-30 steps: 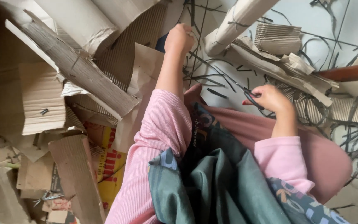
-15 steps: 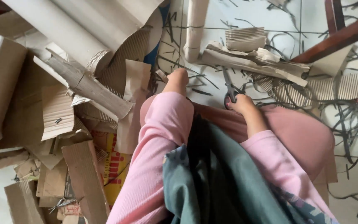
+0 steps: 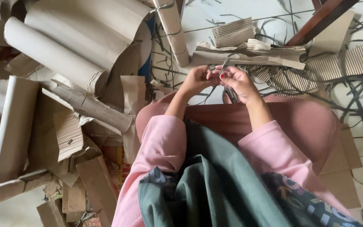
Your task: The person sits on the floor and ties a rolled piece of cardboard with a strip of material, using scissors to cut the strip and hands to secure the knot.
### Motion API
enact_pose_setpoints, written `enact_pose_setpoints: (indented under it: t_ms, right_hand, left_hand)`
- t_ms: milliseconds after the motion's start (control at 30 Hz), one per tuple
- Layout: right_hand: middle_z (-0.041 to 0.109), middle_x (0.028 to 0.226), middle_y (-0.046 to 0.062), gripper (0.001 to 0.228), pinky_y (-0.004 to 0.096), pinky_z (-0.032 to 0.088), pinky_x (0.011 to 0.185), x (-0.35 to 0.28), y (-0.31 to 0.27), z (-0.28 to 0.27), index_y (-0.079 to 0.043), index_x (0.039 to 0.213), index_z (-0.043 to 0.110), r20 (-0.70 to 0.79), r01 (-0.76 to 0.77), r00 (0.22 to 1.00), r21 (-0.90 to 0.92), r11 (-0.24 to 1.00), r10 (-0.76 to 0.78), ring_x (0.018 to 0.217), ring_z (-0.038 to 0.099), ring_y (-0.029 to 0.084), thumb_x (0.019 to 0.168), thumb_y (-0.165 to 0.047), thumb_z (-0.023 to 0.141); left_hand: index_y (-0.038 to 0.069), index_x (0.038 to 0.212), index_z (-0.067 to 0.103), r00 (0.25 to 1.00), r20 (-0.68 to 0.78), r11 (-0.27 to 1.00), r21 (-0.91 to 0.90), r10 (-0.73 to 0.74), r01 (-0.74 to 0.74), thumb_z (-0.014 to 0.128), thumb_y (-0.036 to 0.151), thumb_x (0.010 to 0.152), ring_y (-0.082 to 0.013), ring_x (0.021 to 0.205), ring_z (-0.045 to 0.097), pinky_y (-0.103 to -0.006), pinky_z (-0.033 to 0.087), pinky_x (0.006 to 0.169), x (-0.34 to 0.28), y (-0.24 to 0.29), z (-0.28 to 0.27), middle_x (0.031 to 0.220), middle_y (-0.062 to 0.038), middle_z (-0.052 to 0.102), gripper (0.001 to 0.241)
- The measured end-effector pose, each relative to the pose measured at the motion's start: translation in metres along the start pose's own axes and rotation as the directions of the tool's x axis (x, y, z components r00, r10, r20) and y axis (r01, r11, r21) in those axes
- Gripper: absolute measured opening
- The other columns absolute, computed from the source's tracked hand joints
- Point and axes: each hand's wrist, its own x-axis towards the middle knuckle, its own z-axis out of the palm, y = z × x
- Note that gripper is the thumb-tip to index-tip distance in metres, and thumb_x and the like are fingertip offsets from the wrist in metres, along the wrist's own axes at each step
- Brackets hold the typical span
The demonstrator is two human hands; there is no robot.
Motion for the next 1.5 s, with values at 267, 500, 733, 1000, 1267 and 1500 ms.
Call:
enact_pose_setpoints:
  t_ms: [267,500,733,1000,1267,1500]
  right_hand:
    - [0.075,0.080,0.003,0.018,0.021,0.059,0.078,0.014,-0.031,-0.050,-0.007,0.093,0.075,-0.183,0.108,0.973,-0.185,0.977,-0.142,0.079,0.067,0.003,0.096,-0.023,0.082]
    - [0.077,0.090,0.011,0.018,0.028,0.062,0.087,0.006,-0.080,-0.081,-0.003,0.096,0.077,-0.353,0.181,0.911,-0.128,0.975,-0.215,0.084,0.072,0.011,0.094,-0.021,0.081]
    - [0.077,0.091,0.004,0.015,0.026,0.062,0.086,0.004,-0.082,-0.143,-0.014,0.096,0.075,-0.521,0.073,0.819,-0.321,0.944,-0.240,0.088,0.076,0.010,0.096,-0.027,0.082]
    - [0.066,0.062,0.002,0.020,0.024,0.052,0.045,0.063,-0.001,-0.191,-0.013,0.106,0.074,-0.452,-0.128,0.854,-0.662,0.739,-0.257,0.043,0.062,0.014,0.103,-0.006,0.056]
    - [0.065,0.131,0.025,0.065,0.055,0.049,0.106,0.074,0.047,-0.193,-0.006,0.141,0.059,-0.493,-0.487,0.867,-0.802,0.345,0.078,0.124,0.061,0.043,0.084,-0.028,0.084]
    - [0.078,0.098,0.008,0.030,0.045,0.062,0.079,0.073,0.026,-0.181,-0.025,0.120,0.076,-0.433,-0.422,0.900,-0.895,0.143,-0.052,0.094,0.077,0.030,0.091,-0.034,0.073]
  left_hand:
    - [0.016,0.084,0.064,0.989,-0.033,0.941,0.312,0.144,-0.127,0.086,0.019,0.079,-0.0139,0.067,0.063,-0.0280,0.051,0.065,0.012,-0.021,0.020,0.071,-0.002,0.067,0.023]
    - [0.010,0.086,0.062,0.999,0.033,0.958,0.285,-0.028,0.018,0.083,0.012,0.088,-0.0209,0.091,0.076,-0.0343,0.059,0.086,0.023,0.004,0.009,0.097,-0.010,0.079,0.021]
    - [0.011,0.091,0.069,0.968,0.175,0.827,0.559,-0.177,0.050,0.079,0.011,0.086,-0.0257,0.092,0.077,-0.0404,0.059,0.087,0.031,-0.024,-0.006,0.091,-0.008,0.078,0.011]
    - [0.026,0.125,0.070,0.710,-0.022,0.422,0.791,-0.704,0.443,0.081,0.054,0.079,-0.0205,0.114,0.071,-0.0379,0.056,0.100,0.039,-0.074,-0.035,0.115,0.000,0.077,0.055]
    - [0.025,0.126,0.068,0.785,0.038,0.522,0.767,-0.618,0.374,0.077,0.043,0.085,-0.0202,0.112,0.072,-0.0398,0.057,0.097,0.039,-0.063,-0.033,0.112,-0.001,0.078,0.046]
    - [0.015,0.149,0.047,0.980,0.119,0.636,0.747,0.159,-0.194,0.073,0.003,0.086,-0.0444,0.136,0.049,-0.0607,0.046,0.107,0.022,0.024,0.013,0.150,-0.018,0.048,0.069]
